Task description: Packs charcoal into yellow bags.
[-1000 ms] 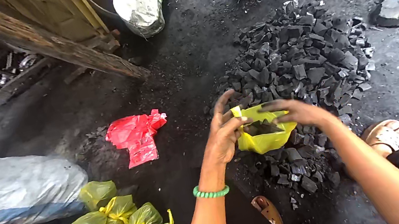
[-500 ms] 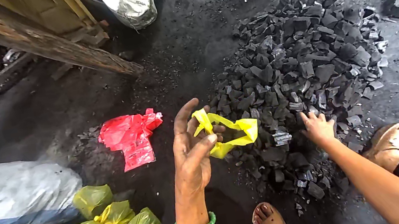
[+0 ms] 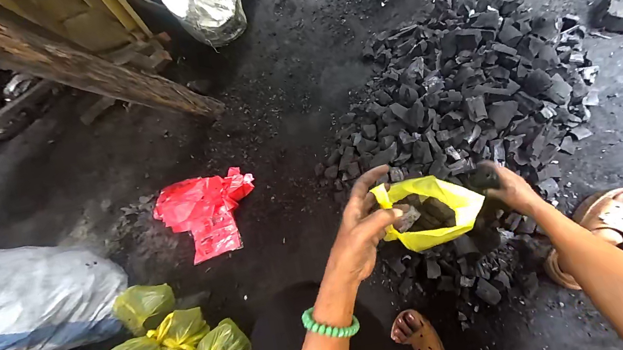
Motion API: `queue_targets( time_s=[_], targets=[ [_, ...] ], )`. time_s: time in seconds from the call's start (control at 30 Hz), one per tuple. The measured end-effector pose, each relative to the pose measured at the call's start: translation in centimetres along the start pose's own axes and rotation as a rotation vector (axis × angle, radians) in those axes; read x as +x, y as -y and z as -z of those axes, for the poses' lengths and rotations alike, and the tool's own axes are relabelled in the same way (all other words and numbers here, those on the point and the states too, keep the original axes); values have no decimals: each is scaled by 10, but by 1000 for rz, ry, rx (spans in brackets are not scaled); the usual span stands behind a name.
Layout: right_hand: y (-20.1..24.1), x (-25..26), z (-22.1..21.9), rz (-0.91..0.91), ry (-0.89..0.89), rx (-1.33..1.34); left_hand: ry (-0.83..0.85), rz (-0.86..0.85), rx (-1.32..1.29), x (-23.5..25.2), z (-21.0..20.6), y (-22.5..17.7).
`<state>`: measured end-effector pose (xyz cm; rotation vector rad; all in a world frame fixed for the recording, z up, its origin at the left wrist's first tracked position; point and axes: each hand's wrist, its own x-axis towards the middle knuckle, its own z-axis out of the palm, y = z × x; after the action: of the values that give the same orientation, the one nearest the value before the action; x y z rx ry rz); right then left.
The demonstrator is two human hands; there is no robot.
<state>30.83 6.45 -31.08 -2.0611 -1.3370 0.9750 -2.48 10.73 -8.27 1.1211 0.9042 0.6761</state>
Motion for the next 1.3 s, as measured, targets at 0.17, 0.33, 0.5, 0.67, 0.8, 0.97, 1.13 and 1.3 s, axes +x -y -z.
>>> queue_targets(
  time_s=[0.17, 0.33, 0.5, 0.67, 0.8, 0.97, 1.13, 1.3],
  targets=[
    [103, -25, 25, 230, -170, 1010, 24, 53, 40, 9, -12, -4],
    [167, -51, 7, 578, 189, 544, -56, 35, -2, 12, -13, -8],
    [175, -46, 0, 489, 440, -348, -34, 11, -71, 4, -8, -14],
    [146, -31, 55, 358, -48, 702, -31, -296, -243, -12, 29, -30],
    [60, 3, 25, -111, -5, 201, -110, -434, -310, -20, 50, -36],
    [50, -10, -57, -425, 232, -303, -198, -389, -90, -32, 58, -23],
    [49, -12, -55, -396, 342, -463, -313, -427, -80, -30, 72, -27],
    [36, -2, -61, -446, 436, -485, -316, -443, -175, -32, 82, -25]
  ],
)
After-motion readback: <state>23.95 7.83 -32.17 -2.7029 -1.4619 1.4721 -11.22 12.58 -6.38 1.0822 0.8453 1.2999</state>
